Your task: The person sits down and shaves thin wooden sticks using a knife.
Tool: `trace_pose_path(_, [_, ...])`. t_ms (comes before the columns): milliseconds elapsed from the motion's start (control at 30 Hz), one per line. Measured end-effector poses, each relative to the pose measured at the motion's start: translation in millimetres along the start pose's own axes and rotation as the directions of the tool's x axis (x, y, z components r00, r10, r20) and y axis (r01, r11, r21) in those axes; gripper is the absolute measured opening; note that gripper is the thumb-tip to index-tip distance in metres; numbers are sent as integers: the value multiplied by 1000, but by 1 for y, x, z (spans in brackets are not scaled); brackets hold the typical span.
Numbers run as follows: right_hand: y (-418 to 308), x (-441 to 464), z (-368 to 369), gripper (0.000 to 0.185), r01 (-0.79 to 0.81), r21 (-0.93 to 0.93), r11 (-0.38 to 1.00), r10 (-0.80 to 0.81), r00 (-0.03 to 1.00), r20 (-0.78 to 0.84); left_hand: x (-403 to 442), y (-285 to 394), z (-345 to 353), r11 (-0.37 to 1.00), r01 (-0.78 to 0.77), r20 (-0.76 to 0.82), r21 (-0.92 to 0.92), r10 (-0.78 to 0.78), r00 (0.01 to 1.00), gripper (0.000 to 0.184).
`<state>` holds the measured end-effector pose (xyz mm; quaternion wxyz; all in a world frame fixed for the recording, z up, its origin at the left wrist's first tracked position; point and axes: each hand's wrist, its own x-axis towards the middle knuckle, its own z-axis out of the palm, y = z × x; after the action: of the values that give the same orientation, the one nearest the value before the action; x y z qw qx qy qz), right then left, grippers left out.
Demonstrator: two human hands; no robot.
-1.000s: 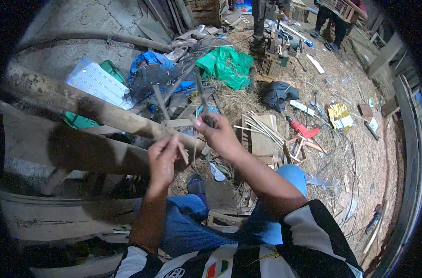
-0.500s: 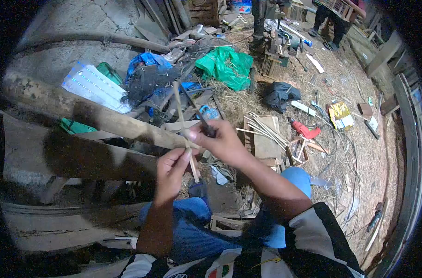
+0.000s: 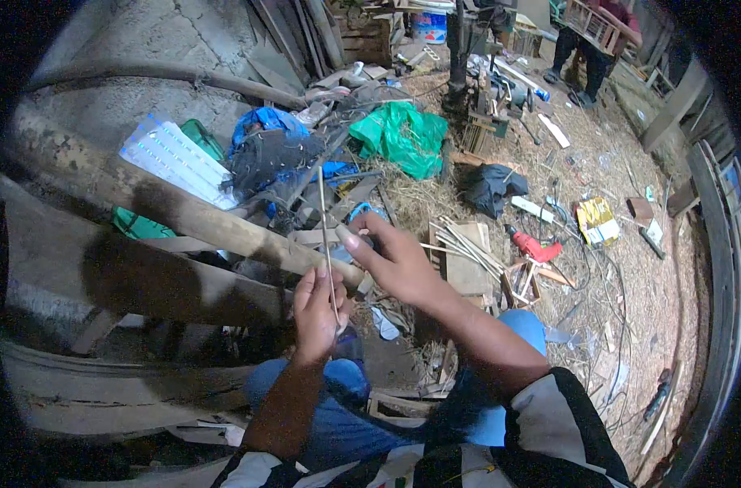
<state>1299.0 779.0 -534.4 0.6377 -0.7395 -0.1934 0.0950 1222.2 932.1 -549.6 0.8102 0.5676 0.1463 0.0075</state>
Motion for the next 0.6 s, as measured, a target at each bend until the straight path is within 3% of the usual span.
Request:
trace_pose_path(33, [-1, 2, -2, 30, 13, -106, 994, -13, 1000, -5, 0, 3, 0, 999, 25, 2, -44, -25, 1000, 36])
trace_pose_path(167, [-2, 5, -5, 41, 103, -203, 974, -104, 995, 4, -4, 5, -2, 989, 64, 16, -132, -63, 998, 38])
trace_pose_path(300, [6, 9, -13, 37, 166, -333, 928, -135, 984, 116, -2, -1, -3, 997, -72, 48, 0, 72, 996, 40])
trace_pose_path(600, [28, 14, -6, 24, 194, -624, 757, -167, 981, 101, 3, -6, 0, 986, 136, 9, -101, -136, 991, 36])
